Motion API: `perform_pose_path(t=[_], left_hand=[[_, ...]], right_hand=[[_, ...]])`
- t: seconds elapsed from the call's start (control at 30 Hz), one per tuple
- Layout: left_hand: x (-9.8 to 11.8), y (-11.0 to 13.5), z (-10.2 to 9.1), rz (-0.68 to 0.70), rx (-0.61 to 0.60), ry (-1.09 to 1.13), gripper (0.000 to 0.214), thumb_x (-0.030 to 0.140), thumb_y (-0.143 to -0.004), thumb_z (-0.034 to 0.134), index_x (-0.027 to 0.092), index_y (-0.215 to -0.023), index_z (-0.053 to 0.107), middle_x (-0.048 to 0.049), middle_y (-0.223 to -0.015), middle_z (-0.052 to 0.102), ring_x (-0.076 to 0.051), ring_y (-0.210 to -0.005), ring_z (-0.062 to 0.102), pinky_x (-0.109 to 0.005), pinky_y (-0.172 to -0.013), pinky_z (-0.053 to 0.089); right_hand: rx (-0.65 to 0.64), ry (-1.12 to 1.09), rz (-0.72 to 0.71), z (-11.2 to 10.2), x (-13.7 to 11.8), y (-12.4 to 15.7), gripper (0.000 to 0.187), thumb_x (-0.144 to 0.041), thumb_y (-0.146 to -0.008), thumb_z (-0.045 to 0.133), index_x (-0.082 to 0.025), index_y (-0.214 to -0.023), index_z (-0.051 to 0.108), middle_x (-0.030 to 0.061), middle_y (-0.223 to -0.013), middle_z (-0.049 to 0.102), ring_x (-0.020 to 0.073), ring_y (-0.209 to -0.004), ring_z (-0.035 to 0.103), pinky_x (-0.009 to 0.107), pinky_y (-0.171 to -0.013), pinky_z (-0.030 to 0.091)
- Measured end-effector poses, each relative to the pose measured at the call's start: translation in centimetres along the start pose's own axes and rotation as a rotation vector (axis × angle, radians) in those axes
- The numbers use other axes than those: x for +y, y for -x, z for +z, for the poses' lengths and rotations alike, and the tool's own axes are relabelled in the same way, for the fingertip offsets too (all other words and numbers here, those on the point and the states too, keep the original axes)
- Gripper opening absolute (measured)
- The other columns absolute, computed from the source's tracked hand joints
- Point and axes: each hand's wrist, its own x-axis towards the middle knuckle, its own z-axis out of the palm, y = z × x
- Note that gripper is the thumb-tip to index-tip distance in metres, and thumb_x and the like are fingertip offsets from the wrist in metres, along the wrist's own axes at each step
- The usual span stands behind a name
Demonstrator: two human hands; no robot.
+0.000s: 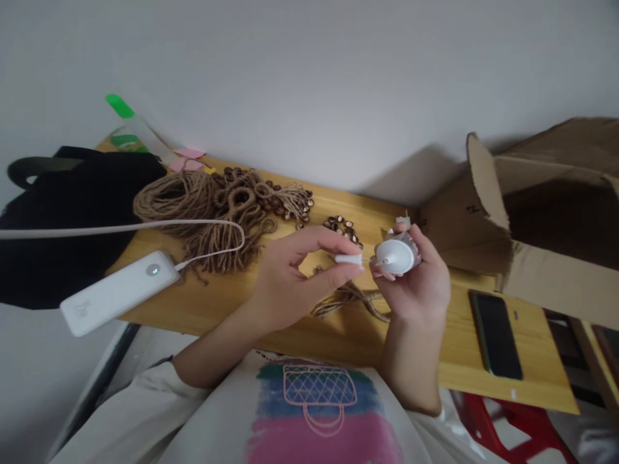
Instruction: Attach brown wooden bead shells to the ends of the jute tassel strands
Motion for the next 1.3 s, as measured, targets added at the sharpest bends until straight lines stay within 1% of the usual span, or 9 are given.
perform_pose_path(t=[0.1,0.27,0.47,0.57,0.8,0.9,0.97,1.13,1.3], left_hand=[[0.22,0.09,-0.05,0.029,0.026,-0.034,0.005,0.022,-0.079,0.07,0.02,-0.084,0.068,-0.0017,-0.086,0.072,-0.016,-0.082,0.067,-0.031,-0.079,0.055],[0.71,0.16,-0.18,0.09,0.008,-0.107,0.008,0.027,-0.082,0.067,0.021,-0.086,0.069,-0.0022,-0.087,0.072,-0.016,-0.083,0.066,-0.031,-0.078,0.054],[0.8,0.22,-0.3,0.163,-0.006,-0.118,0.008,0.02,-0.082,0.066,0.022,-0.089,0.068,-0.0011,-0.088,0.072,-0.014,-0.082,0.065,-0.03,-0.077,0.053],[0.79,0.24,-0.32,0.163,0.004,-0.113,0.01,0.018,-0.081,0.067,0.023,-0.09,0.069,-0.0004,-0.089,0.072,-0.014,-0.083,0.065,-0.03,-0.077,0.053],[0.7,0.17,-0.33,0.133,0.009,-0.16,0.006,0.022,-0.082,0.068,0.022,-0.088,0.069,-0.0018,-0.087,0.071,-0.015,-0.083,0.066,-0.031,-0.078,0.052],[0.64,0.11,-0.37,0.146,0.001,-0.165,0.007,0.019,-0.082,0.067,0.021,-0.088,0.069,-0.0016,-0.087,0.072,-0.015,-0.083,0.065,-0.03,-0.078,0.052],[0.64,0.07,-0.4,0.164,-0.01,-0.165,0.009,0.016,-0.081,0.067,0.021,-0.088,0.069,-0.001,-0.088,0.072,-0.014,-0.083,0.065,-0.028,-0.077,0.052],[0.71,-0.11,-0.37,0.232,0.009,-0.207,0.014,0.01,-0.079,0.067,0.02,-0.088,0.069,-0.0004,-0.085,0.072,-0.012,-0.079,0.065,-0.026,-0.072,0.052],[0.73,-0.21,-0.42,0.312,0.007,-0.328,0.011,0.013,-0.081,0.066,0.021,-0.088,0.069,0.0002,-0.082,0.072,-0.012,-0.075,0.065,-0.024,-0.068,0.052]], right_hand=[[0.012,0.011,-0.001,0.03,-0.02,0.15,0.019,-0.036,-0.079,0.058,-0.021,-0.07,0.053,-0.0082,-0.045,0.034,0.005,-0.034,0.024,0.015,-0.032,0.022],[-0.048,0.045,-0.062,-0.25,0.14,0.12,0.021,-0.039,-0.08,0.06,-0.021,-0.072,0.054,-0.0085,-0.045,0.036,0.0045,-0.034,0.026,0.015,-0.033,0.025],[0.009,0.073,-0.096,0.07,0.31,0.06,0.021,-0.037,-0.083,0.056,-0.02,-0.069,0.054,-0.0081,-0.045,0.035,0.0037,-0.034,0.026,0.016,-0.036,0.027],[0.022,0.067,-0.088,0.14,0.33,0.03,0.021,-0.035,-0.084,0.053,-0.02,-0.069,0.055,-0.0078,-0.045,0.034,0.0038,-0.034,0.026,0.016,-0.037,0.028],[0.02,0.04,-0.08,0.18,0.31,-0.07,0.021,-0.034,-0.084,0.052,-0.02,-0.069,0.055,-0.0076,-0.046,0.036,0.0037,-0.034,0.026,0.016,-0.037,0.028],[0.036,0.016,-0.081,0.19,0.35,-0.14,0.022,-0.032,-0.086,0.051,-0.02,-0.068,0.056,-0.0075,-0.045,0.037,0.0038,-0.034,0.027,0.016,-0.037,0.028],[0.02,0.012,-0.087,0.08,0.4,-0.22,0.021,-0.032,-0.085,0.052,-0.02,-0.068,0.057,-0.0077,-0.044,0.037,0.0037,-0.034,0.027,0.016,-0.036,0.028],[-0.085,-0.004,-0.103,-0.41,0.55,-0.51,0.018,-0.033,-0.081,0.059,-0.02,-0.068,0.059,-0.0083,-0.043,0.038,0.0035,-0.032,0.028,0.015,-0.035,0.03],[-0.089,-0.024,-0.126,-0.58,0.63,-0.62,0.02,-0.032,-0.083,0.057,-0.019,-0.069,0.059,-0.0082,-0.043,0.039,0.0035,-0.031,0.029,0.015,-0.034,0.029]])
